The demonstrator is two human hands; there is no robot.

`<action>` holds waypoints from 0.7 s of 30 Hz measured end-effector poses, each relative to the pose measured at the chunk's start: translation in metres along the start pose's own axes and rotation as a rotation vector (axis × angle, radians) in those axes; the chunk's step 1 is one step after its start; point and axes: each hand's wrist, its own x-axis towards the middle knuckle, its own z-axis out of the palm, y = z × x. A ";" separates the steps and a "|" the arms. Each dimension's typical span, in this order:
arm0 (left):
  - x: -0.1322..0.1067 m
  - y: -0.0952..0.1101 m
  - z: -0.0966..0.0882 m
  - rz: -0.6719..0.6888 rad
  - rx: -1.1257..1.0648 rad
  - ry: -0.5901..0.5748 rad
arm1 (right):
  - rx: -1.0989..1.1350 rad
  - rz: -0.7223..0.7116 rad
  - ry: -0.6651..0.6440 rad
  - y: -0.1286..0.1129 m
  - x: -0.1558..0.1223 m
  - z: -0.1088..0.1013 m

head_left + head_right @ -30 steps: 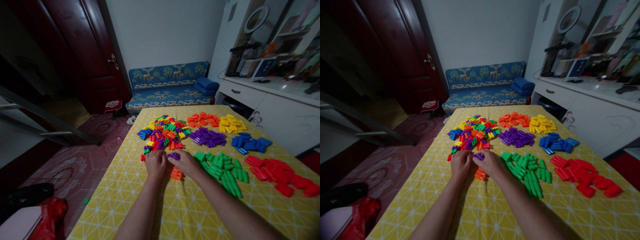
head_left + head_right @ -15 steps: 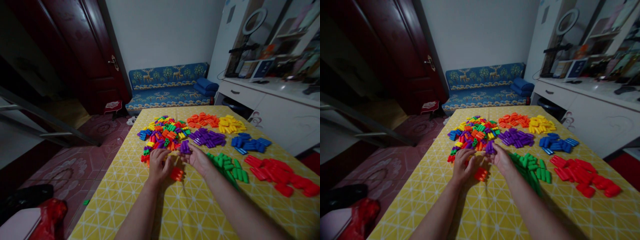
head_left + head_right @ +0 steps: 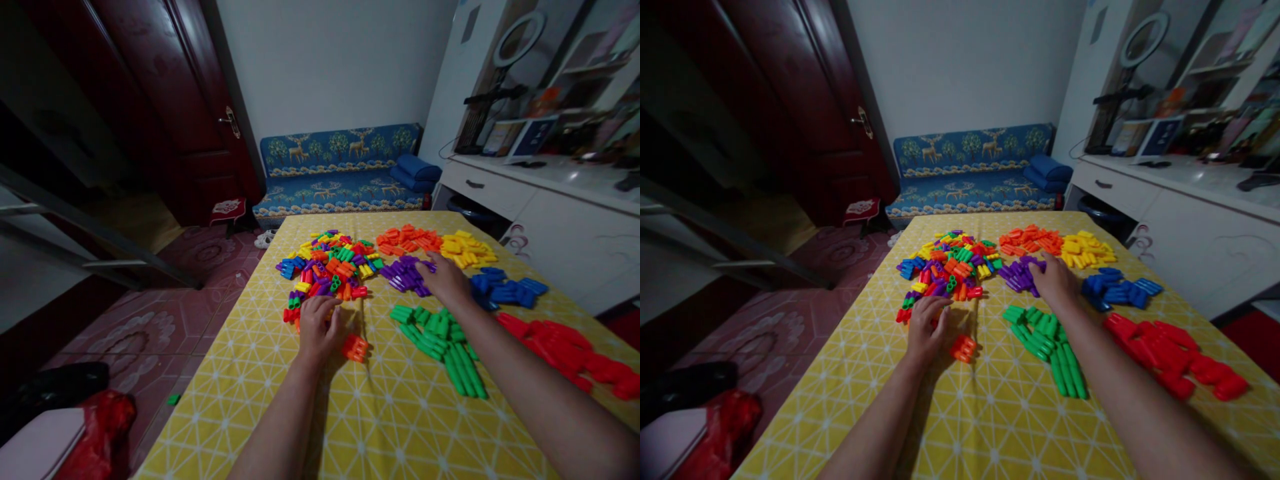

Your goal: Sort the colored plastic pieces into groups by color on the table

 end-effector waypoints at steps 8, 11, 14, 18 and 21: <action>-0.001 -0.006 0.000 -0.090 -0.014 0.100 | 0.069 -0.390 -0.571 -0.074 -0.148 0.031; -0.002 -0.007 -0.004 -0.125 0.007 0.159 | 0.010 -0.346 -0.491 -0.082 -0.154 0.044; 0.000 -0.011 -0.013 -0.180 0.133 0.281 | 0.056 -0.200 -0.312 -0.079 -0.144 0.057; 0.003 -0.028 -0.032 -0.373 0.279 0.392 | 0.156 -0.178 -0.230 -0.072 -0.140 0.066; 0.000 -0.045 -0.047 -0.565 0.246 0.241 | 0.218 -0.179 -0.226 -0.070 -0.143 0.066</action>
